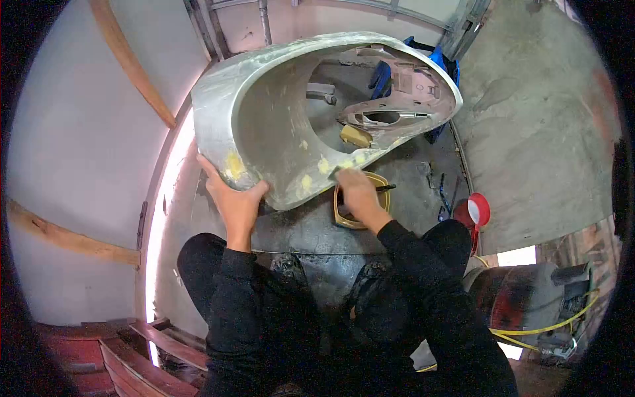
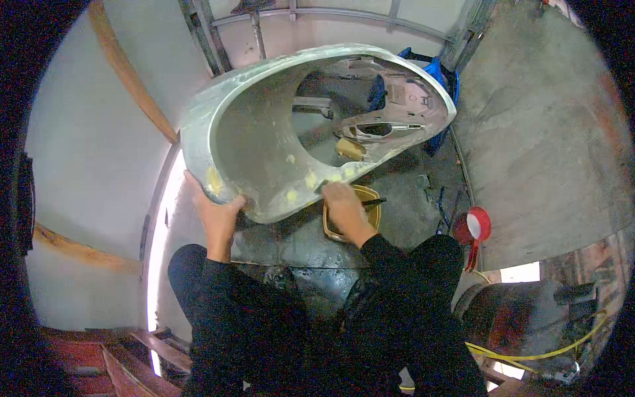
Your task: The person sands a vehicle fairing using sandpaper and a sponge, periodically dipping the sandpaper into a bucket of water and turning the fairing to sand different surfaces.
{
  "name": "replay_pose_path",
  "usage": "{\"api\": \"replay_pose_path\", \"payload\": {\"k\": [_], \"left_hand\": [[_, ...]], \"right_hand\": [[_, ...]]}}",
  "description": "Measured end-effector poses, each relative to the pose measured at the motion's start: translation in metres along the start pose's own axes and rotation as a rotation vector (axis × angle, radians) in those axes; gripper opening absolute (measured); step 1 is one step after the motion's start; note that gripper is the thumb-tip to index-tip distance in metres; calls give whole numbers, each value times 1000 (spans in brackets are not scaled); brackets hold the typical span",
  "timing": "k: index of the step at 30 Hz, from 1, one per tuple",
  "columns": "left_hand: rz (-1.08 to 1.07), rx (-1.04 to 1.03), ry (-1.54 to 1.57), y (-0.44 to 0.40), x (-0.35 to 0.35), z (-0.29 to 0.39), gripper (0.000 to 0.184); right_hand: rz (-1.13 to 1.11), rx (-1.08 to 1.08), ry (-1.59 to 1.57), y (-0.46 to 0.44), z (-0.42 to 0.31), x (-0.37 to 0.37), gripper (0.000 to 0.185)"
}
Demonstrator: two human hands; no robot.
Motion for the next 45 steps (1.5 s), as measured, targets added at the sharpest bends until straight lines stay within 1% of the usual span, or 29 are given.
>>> {"api": "replay_pose_path", "payload": {"k": [1,3,5,6,9,10,12,13,14,15,17,18,19,21,23,24,27,28,30,31,32,35,36,37,39,40,41,42,45], "left_hand": [[-10,19,-15,1,1,3,134],[-28,61,-53,4,3,8,134],[-19,52,-35,-1,7,4,134],[-16,52,-24,-1,8,4,134],[-44,104,10,5,8,8,134],[-23,86,0,6,8,5,132],[17,43,-20,7,4,1,128],[22,59,-33,10,5,1,128],[23,72,-47,11,6,2,128],[27,82,-58,11,7,2,128],[14,90,32,13,3,-4,132],[5,96,71,14,4,-5,133],[5,110,70,13,5,-4,133],[-1,144,73,16,7,-1,133],[3,123,89,13,-1,-11,133],[15,115,98,19,-1,-17,133],[58,88,51,22,0,-20,132],[55,100,62,23,-1,-19,130],[56,114,88,23,1,-15,127],[51,124,104,25,2,-18,129],[44,138,118,28,1,-20,130],[28,159,154,27,2,-18,132],[25,166,166,28,2,-17,132],[46,153,151,28,0,-18,130],[86,135,109,32,-4,-25,127],[83,100,109,29,-3,-26,128],[80,119,115,28,-3,-26,129],[75,141,120,31,-1,-20,129],[84,154,113,29,-3,-22,130]], "right_hand": [[-177,-188,40,-2,17,4,34],[-155,-209,279,-7,26,5,36],[-84,-37,75,-3,-2,2,30],[-75,108,121,-6,-22,15,35],[-100,-233,292,-8,9,20,36],[-176,-269,369,-8,12,24,37],[-205,-105,180,3,-1,-3,41],[-224,-24,87,7,-7,-8,43],[-156,-5,70,12,-3,-5,38],[-142,-109,142,8,6,3,38],[-116,-307,278,-2,21,17,37],[-93,-267,264,-2,15,15,39],[-136,-187,136,2,4,9,38],[-102,27,-39,7,-9,8,36],[-48,-201,160,4,16,8,34],[8,-274,242,4,21,12,33],[-82,10,85,13,-4,2,32],[-105,41,-24,11,-9,8,35],[-46,-166,151,7,7,15,37],[-15,-267,235,5,11,17,38],[-48,-271,225,5,10,17,39],[-96,44,-40,10,-12,11,37],[-75,-29,16,9,-4,12,37],[-8,-195,115,8,3,13,36],[-12,-263,191,7,4,13,36],[-54,-124,72,8,-5,8,35],[-98,17,-45,9,-15,3,33],[-34,15,-69,5,-27,21,31],[166,-510,-275,5,10,10,28]]}}
Point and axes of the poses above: each hand's wrist, its own y-axis away from the middle knuckle, its own x-axis out of the back of the hand, z = x × y, the point moved 2 cm from there along -y, towards the middle knuckle, and after that the axes turned 3 degrees about -y, right-handed, at the moved point
